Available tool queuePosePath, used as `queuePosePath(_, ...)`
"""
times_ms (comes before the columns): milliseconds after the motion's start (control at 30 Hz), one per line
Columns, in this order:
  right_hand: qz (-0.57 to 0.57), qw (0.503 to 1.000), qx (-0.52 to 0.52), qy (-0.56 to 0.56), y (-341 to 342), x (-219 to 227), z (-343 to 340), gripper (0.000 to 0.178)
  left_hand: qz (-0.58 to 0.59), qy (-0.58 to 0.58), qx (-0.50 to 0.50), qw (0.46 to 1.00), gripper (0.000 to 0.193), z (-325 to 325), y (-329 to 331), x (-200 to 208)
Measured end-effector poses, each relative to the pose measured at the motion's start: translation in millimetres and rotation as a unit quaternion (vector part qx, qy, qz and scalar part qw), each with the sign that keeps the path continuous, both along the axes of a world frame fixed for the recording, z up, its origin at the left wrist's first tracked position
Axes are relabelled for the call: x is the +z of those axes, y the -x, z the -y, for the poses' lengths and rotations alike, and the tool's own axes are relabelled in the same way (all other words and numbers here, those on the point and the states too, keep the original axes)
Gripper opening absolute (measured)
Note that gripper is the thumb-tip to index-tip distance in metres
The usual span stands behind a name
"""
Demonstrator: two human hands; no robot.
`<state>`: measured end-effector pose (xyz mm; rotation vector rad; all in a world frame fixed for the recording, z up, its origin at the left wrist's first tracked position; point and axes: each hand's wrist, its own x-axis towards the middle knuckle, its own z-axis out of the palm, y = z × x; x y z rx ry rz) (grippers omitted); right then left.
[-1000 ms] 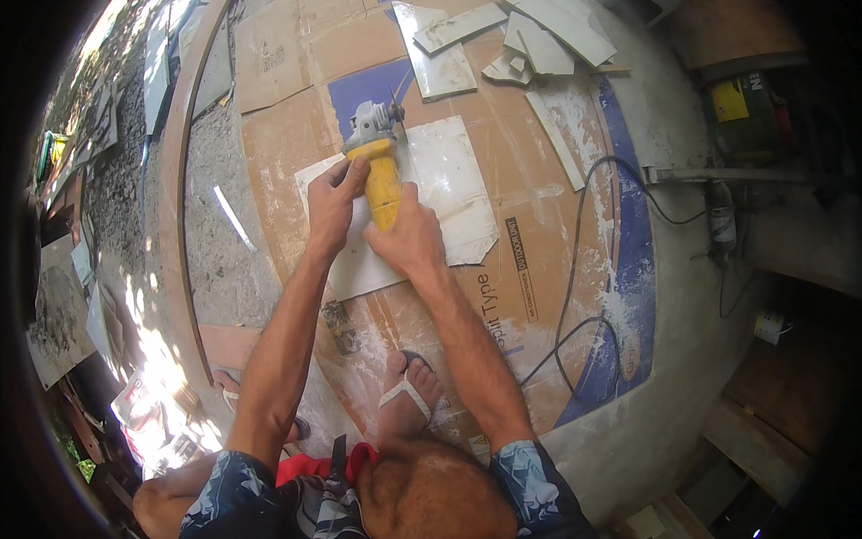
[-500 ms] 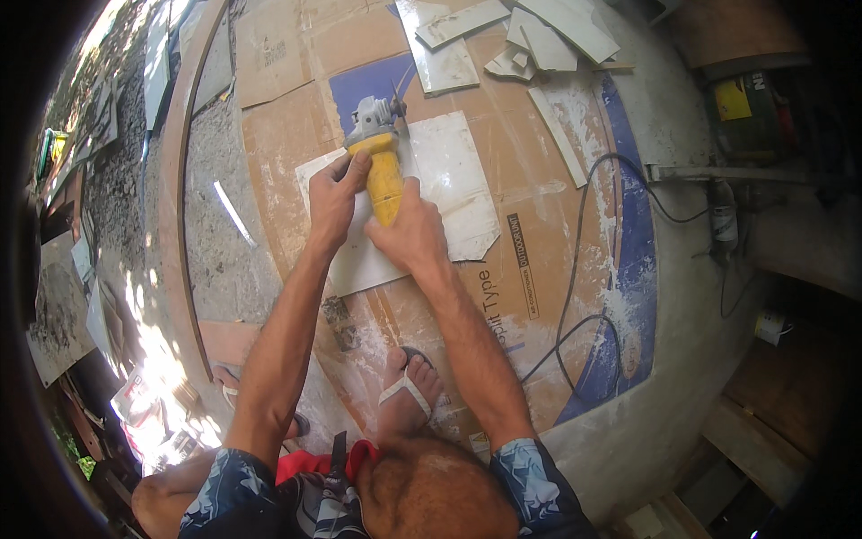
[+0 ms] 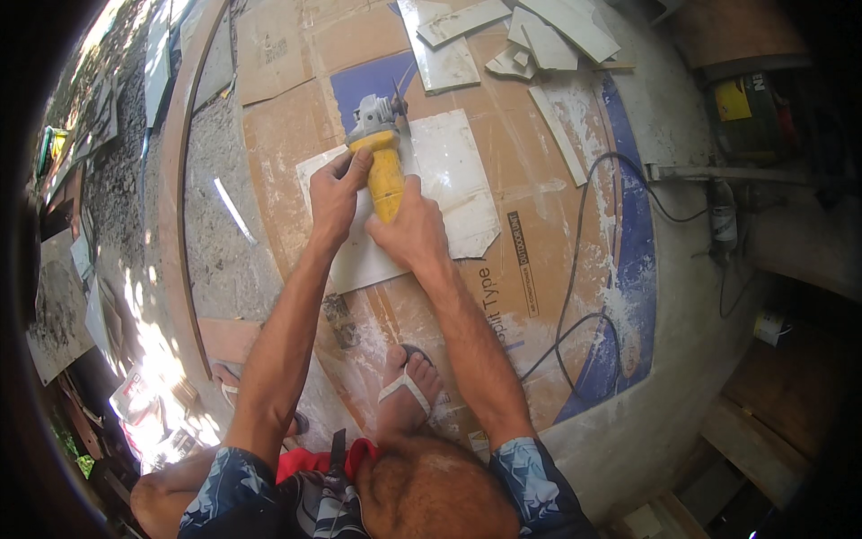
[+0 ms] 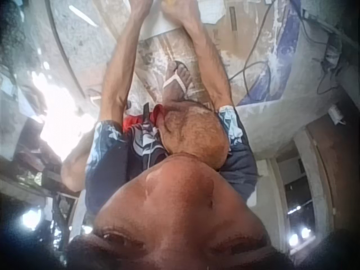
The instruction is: The person sits on the ground and uses a handheld angle grinder to cut white ceramic tiles placed on cardboard. The person repeatedly positions tiles, cuts them along marked lines, and separates the pieces.
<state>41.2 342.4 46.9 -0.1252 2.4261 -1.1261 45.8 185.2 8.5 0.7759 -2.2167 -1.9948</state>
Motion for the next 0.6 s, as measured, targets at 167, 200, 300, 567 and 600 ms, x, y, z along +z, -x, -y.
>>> queuePosePath(167,0.005,1.000,-0.001,-0.007,-1.2,2.7,0.4,0.064,-0.018,0.007,0.014,1.000,0.068,0.0,-1.4,-5.1)
queuePosePath(200,0.006,1.000,-0.001,-0.007,-1.2,3.6,0.5,0.064,-0.023,0.011,0.021,0.999,0.070,-0.3,-1.4,-6.3)
queuePosePath(300,0.011,1.000,-0.002,-0.003,-2.5,6.1,0.1,0.064,-0.029,0.020,0.028,0.999,0.070,-1.3,-2.4,-8.8)
queuePosePath(567,0.009,1.000,-0.002,-0.010,-7.4,3.9,-4.8,0.062,0.021,0.031,-0.002,0.999,0.066,-5.0,-7.1,8.0)
queuePosePath(600,0.007,1.000,-0.002,-0.014,-7.9,4.8,-4.4,0.062,0.029,0.039,-0.004,0.999,0.066,-4.3,-8.5,8.6)
